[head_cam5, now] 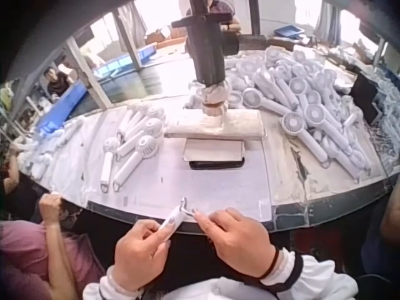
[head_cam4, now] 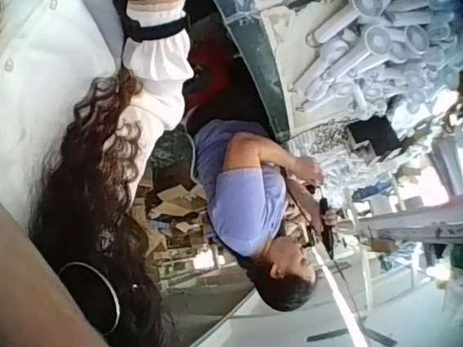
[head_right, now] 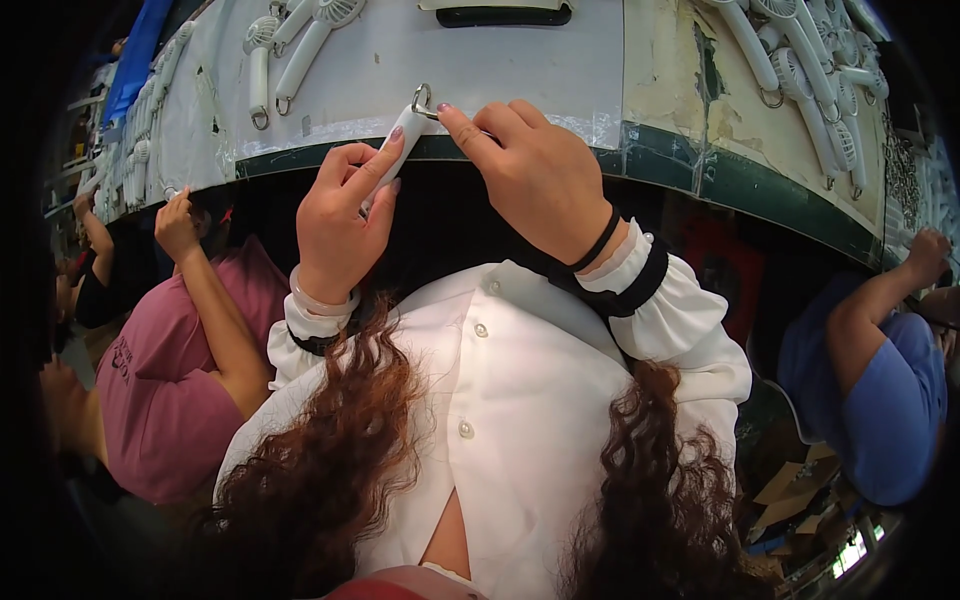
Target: The person uses a tool to scrape the edges of a white handheld fan, places it on a pile, and repeats the process with several more fans.
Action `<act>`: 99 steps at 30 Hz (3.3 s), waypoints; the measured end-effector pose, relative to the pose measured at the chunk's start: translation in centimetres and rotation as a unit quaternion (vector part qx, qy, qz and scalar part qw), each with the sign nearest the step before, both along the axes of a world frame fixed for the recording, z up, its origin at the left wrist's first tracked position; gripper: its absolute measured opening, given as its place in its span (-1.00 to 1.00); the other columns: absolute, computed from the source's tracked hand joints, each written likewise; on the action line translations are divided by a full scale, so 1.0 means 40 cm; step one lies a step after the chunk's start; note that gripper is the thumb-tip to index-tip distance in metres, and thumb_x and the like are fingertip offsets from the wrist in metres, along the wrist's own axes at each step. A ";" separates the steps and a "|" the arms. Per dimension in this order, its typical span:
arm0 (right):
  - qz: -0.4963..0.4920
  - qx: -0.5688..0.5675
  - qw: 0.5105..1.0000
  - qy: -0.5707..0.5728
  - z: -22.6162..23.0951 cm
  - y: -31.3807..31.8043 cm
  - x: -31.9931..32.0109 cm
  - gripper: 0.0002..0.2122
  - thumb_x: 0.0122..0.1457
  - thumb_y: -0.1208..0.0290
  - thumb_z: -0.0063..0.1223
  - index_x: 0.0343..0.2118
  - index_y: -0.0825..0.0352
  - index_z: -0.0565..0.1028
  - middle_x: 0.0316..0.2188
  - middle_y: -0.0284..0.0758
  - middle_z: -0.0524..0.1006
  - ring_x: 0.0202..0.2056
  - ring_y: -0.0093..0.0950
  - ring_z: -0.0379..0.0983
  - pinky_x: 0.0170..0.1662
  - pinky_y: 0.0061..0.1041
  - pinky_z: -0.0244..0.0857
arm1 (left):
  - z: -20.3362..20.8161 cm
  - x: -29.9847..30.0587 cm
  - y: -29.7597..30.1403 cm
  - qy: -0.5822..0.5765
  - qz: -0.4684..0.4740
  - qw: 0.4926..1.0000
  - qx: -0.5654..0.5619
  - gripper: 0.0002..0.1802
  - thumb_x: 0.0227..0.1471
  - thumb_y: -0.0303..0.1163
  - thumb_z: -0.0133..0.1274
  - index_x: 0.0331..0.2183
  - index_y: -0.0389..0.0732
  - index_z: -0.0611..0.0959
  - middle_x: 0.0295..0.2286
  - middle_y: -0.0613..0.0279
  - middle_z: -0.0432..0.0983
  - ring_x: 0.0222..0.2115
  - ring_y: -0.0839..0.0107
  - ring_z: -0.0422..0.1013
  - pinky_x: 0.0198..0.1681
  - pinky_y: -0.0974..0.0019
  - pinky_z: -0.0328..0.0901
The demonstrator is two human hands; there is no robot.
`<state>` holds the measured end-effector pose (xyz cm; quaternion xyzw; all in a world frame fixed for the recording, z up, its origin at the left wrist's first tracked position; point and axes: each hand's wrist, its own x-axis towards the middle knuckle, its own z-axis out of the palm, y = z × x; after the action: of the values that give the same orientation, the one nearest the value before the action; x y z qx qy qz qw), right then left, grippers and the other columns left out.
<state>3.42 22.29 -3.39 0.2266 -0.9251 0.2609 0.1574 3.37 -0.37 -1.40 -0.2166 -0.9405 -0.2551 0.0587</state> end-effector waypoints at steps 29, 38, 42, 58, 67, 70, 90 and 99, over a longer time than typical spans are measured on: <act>-0.029 0.112 0.992 0.060 0.017 -0.032 0.011 -0.51 0.02 0.57 0.08 0.09 0.20 0.49 -0.35 -0.40 0.47 -0.30 -0.46 0.46 -0.36 -0.51 0.41 | 0.000 -0.003 0.000 0.012 -0.013 1.000 -0.001 -0.45 -0.08 -0.54 0.17 0.01 0.05 0.63 -0.32 0.25 0.46 -0.50 0.32 0.44 -0.42 0.31 0.36; -0.083 0.075 0.990 0.084 0.017 0.013 -0.009 -0.50 0.04 0.61 0.10 0.10 0.14 0.49 -0.37 -0.41 0.48 -0.36 -0.43 0.45 -0.35 -0.49 0.39 | -0.007 -0.005 -0.001 0.003 -0.004 1.000 0.000 -0.44 -0.06 -0.51 0.17 0.04 0.06 0.61 -0.34 0.25 0.45 -0.49 0.31 0.44 -0.41 0.30 0.36; -0.037 0.002 0.999 0.026 0.000 0.005 -0.001 -0.51 0.06 0.63 0.10 0.09 0.10 0.50 -0.37 -0.40 0.49 -0.35 -0.40 0.47 -0.36 -0.47 0.39 | -0.013 -0.001 -0.007 0.007 -0.007 1.000 0.010 -0.43 -0.07 -0.51 0.18 0.04 0.07 0.62 -0.34 0.25 0.45 -0.50 0.32 0.44 -0.41 0.31 0.36; -0.010 -0.003 1.000 -0.005 0.001 0.000 -0.012 -0.53 0.07 0.62 0.08 0.08 0.08 0.51 -0.40 -0.39 0.49 -0.35 -0.39 0.48 -0.36 -0.46 0.40 | -0.002 -0.005 -0.001 -0.004 -0.011 1.000 0.005 -0.43 -0.08 -0.54 0.18 0.03 0.04 0.63 -0.35 0.25 0.44 -0.51 0.33 0.42 -0.42 0.32 0.35; -0.026 0.115 0.992 0.038 0.042 -0.023 0.003 -0.53 0.05 0.62 0.08 0.07 0.12 0.51 -0.38 -0.40 0.49 -0.33 -0.40 0.48 -0.34 -0.48 0.40 | -0.001 0.004 0.001 0.010 -0.008 1.000 -0.013 -0.45 -0.06 -0.52 0.17 0.03 0.05 0.62 -0.34 0.25 0.44 -0.51 0.32 0.42 -0.42 0.30 0.36; -0.067 0.150 0.979 0.121 0.045 -0.019 0.005 -0.52 0.03 0.62 0.09 0.07 0.16 0.51 -0.37 -0.40 0.48 -0.32 -0.39 0.48 -0.32 -0.48 0.40 | -0.007 0.010 -0.005 -0.005 0.000 1.000 0.016 -0.45 -0.06 -0.51 0.17 0.03 0.07 0.62 -0.32 0.22 0.45 -0.50 0.29 0.42 -0.40 0.31 0.36; -0.022 -0.501 0.805 -0.316 -0.012 0.022 -0.120 -0.79 0.25 0.42 0.08 -0.12 0.39 0.54 -0.42 -0.45 0.54 -0.49 -0.73 0.37 -0.48 -0.74 0.18 | 0.047 -0.099 0.022 -0.536 -0.157 0.543 0.628 -0.30 0.22 -0.37 0.01 0.30 -0.24 0.15 0.21 0.14 0.20 -0.04 0.42 0.45 0.04 0.30 0.39; -0.008 -0.418 0.859 -0.294 -0.035 -0.013 -0.171 -0.78 0.24 0.46 0.02 -0.11 0.44 0.52 -0.46 -0.39 0.56 -0.51 -0.64 0.47 -0.44 -0.64 0.33 | 0.030 -0.114 0.042 -0.160 -0.147 0.882 0.418 -0.49 0.09 -0.44 0.20 0.07 -0.28 0.43 -0.06 0.16 0.47 -0.21 0.48 0.50 -0.16 0.39 0.42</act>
<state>-3.41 21.76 -4.79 0.0447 -0.7340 0.6765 -0.0403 -1.18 1.31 -0.21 -0.2641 -0.7004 -0.6615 -0.0457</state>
